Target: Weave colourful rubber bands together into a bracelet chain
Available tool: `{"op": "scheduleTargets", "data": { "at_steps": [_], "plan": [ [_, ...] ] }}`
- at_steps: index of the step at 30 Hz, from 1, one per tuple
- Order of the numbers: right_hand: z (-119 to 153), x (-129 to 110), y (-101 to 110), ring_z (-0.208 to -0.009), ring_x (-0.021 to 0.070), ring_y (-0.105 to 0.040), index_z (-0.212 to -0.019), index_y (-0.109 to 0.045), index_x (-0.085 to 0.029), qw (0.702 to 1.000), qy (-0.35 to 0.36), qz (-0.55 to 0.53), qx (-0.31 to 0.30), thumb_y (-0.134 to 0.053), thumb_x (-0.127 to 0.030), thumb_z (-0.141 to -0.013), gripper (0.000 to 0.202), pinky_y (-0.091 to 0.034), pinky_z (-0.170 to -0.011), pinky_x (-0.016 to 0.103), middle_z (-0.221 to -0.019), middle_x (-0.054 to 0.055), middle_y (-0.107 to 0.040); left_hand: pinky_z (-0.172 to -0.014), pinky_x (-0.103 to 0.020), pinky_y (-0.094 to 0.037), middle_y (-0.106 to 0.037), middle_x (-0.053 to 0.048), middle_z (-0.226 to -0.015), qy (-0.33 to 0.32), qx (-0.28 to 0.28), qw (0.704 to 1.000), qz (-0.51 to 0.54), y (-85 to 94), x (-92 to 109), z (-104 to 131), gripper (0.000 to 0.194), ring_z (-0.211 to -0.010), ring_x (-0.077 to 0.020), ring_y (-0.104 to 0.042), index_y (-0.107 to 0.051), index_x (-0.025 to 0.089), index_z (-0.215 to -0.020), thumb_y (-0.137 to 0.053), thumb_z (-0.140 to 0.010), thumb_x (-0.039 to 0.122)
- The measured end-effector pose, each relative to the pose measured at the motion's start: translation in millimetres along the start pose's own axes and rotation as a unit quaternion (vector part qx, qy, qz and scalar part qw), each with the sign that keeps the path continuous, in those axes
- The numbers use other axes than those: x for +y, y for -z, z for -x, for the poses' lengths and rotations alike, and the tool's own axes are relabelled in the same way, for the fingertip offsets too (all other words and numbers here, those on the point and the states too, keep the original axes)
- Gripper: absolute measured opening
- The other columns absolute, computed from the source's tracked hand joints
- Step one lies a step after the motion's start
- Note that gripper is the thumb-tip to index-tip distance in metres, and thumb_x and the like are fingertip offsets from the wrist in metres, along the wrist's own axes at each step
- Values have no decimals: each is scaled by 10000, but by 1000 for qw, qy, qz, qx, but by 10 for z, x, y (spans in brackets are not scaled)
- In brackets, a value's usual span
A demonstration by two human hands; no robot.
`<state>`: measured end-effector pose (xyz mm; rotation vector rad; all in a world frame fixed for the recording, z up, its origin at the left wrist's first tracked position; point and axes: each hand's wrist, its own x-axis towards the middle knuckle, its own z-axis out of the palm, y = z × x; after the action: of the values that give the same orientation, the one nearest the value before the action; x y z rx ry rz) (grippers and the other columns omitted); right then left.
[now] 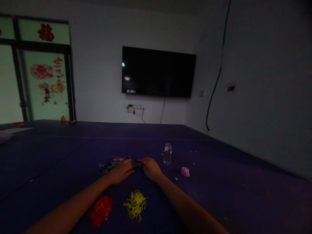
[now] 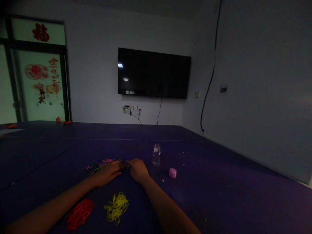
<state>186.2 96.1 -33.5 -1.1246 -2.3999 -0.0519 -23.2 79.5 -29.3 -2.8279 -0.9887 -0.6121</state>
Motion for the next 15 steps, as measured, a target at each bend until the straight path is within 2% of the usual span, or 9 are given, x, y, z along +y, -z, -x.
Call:
{"op": "scheduleTargets", "data": {
  "at_steps": [3,7,15],
  "plan": [
    [-1,-15,18,-1068,203,-580,-1143,-656,-178,1000,-18,22,-9,-423,-59,-777,450,-397,-942,299,-1129,88,-670,-1032,-390,-350,-579,-50,-1237,2,-1,1000,-3,10,10,4,388,-1176,-222,-482,-477,271,-1316,-475,-928,255],
    [-3,-29,35,-1023,195,-591,-1032,-698,-184,999,4,28,-37,-429,-74,-772,390,-400,-921,286,-1059,79,-689,-1030,-391,-355,-567,-48,-1260,3,-1,1000,-11,-1,5,18,379,-1199,-223,-468,-478,270,-1311,-468,-932,250],
    [2,-68,63,-998,186,-589,-979,-705,-190,999,13,12,-35,-435,-73,-752,372,-398,-906,291,-1020,73,-692,-1020,-396,-371,-598,-52,-1200,2,10,1000,0,-48,-54,17,338,-1160,-219,-499,-524,253,-1260,-475,-927,230]
  ]
}}
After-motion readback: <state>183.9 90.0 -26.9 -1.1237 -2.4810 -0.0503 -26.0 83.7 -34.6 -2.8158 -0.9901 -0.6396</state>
